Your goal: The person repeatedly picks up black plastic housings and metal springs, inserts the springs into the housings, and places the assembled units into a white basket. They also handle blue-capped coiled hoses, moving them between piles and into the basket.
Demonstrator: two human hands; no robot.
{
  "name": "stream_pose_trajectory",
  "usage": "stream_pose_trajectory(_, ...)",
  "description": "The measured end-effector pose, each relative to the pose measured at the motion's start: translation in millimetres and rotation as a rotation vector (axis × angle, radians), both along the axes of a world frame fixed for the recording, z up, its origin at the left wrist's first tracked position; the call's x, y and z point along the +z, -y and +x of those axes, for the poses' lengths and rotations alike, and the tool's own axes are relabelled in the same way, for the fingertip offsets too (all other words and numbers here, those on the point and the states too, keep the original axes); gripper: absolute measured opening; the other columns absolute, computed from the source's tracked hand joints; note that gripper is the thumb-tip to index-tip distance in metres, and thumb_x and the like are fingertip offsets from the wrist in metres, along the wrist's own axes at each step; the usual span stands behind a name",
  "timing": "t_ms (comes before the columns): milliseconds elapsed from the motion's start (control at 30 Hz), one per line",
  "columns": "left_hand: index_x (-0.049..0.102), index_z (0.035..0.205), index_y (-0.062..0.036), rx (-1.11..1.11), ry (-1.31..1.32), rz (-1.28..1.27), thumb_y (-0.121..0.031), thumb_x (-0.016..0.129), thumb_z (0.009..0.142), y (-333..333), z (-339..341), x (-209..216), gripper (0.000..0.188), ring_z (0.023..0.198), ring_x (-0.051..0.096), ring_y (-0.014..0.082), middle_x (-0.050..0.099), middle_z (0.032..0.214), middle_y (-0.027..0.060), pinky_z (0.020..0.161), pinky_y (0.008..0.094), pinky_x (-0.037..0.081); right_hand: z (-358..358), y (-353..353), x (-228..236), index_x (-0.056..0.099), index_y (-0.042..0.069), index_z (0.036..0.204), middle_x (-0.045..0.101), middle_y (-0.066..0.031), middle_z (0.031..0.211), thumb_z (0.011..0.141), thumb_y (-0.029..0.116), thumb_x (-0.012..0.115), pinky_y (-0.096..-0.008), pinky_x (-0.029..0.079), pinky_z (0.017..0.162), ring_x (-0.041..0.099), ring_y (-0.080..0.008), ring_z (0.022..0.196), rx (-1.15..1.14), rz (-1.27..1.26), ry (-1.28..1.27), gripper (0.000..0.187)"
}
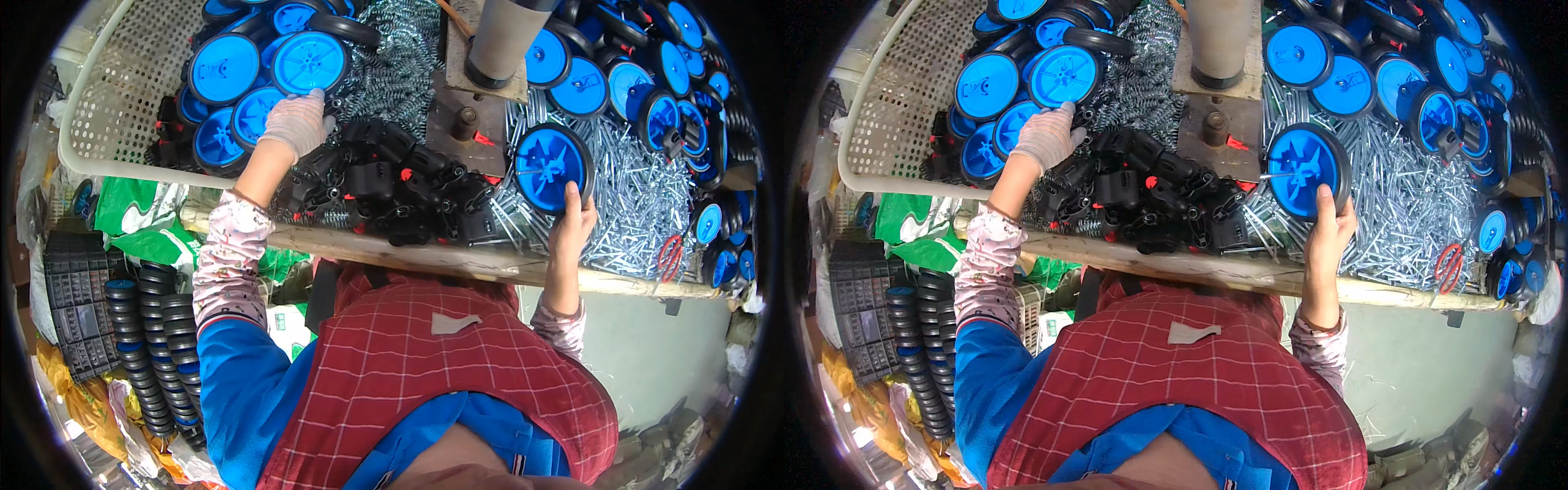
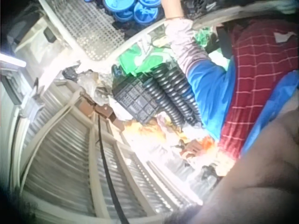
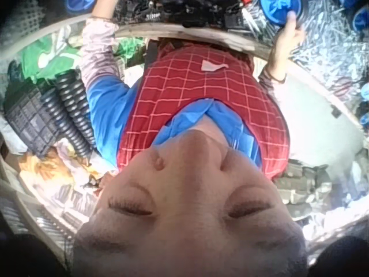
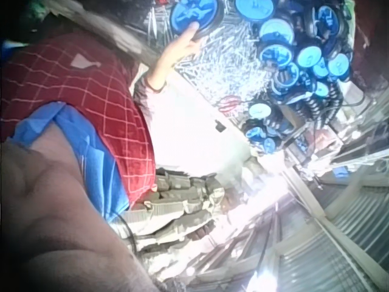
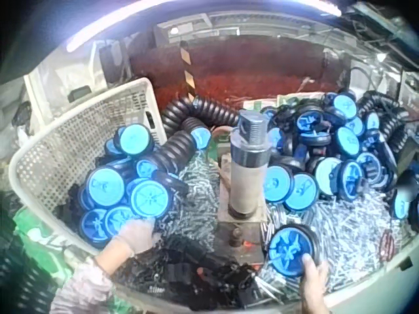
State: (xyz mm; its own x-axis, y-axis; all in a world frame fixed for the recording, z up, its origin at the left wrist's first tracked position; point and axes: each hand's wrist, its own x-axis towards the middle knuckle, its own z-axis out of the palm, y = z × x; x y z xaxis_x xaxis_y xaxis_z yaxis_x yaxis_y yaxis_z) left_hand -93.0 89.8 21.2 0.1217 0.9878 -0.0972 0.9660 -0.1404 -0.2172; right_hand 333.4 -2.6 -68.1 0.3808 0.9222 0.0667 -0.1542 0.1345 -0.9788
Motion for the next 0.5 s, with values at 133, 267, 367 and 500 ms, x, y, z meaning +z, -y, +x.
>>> stream_pose_trajectory(133,0.053,0.103,-0.0005,-0.004,0.029,0.198,-0.030,0.065,0.088,1.0,25.2,-5.7,0.035,0.074,0.070,0.0377,0.069,0.081,0.0214,0.065,0.0454,0.058,-7.9,-7.7,-1.9,0.059,-0.002,0.121,0.066,-0.0081,0.111,0.095,0.023,0.068,-0.0322,0.052,0.087,0.064,-0.0161,0.098,-0.049,-0.004,-0.338,0.037)
stream_pose_trajectory(267,0.050,0.107,-0.0013,-0.250,0.664,0.277,-0.029,0.061,0.092,51.4,126.4,11.9,0.033,0.065,0.066,0.0390,0.064,0.070,0.0219,0.058,0.0507,0.053,-46.6,-28.2,7.6,0.056,-0.002,0.127,0.063,-0.0143,0.125,0.097,0.028,0.065,-0.0402,0.048,0.101,0.061,-0.0229,0.113,-0.071,0.066,-0.588,0.043)
stream_pose_trajectory(367,0.049,0.120,0.0035,-0.261,0.770,-0.091,-0.031,0.060,0.094,90.0,197.4,-11.5,0.044,0.072,0.064,0.0459,0.065,0.086,0.0280,0.063,0.0535,0.052,-91.9,-41.5,37.0,0.058,0.000,0.122,0.065,-0.0100,0.117,0.098,0.029,0.062,-0.0350,0.050,0.092,0.063,-0.0187,0.102,-0.120,0.089,-0.505,0.038)
stream_pose_trajectory(500,0.037,0.143,0.0062,-0.298,1.171,-0.279,-0.035,0.058,0.098,88.7,198.7,-39.3,0.065,0.108,0.061,0.0431,0.062,0.114,0.0290,0.091,0.0446,0.049,-84.6,-53.7,38.1,0.061,0.000,0.114,0.066,-0.0048,0.104,0.097,0.027,0.065,-0.0282,0.050,0.085,0.063,-0.0133,0.092,-0.141,0.153,-0.462,0.032)
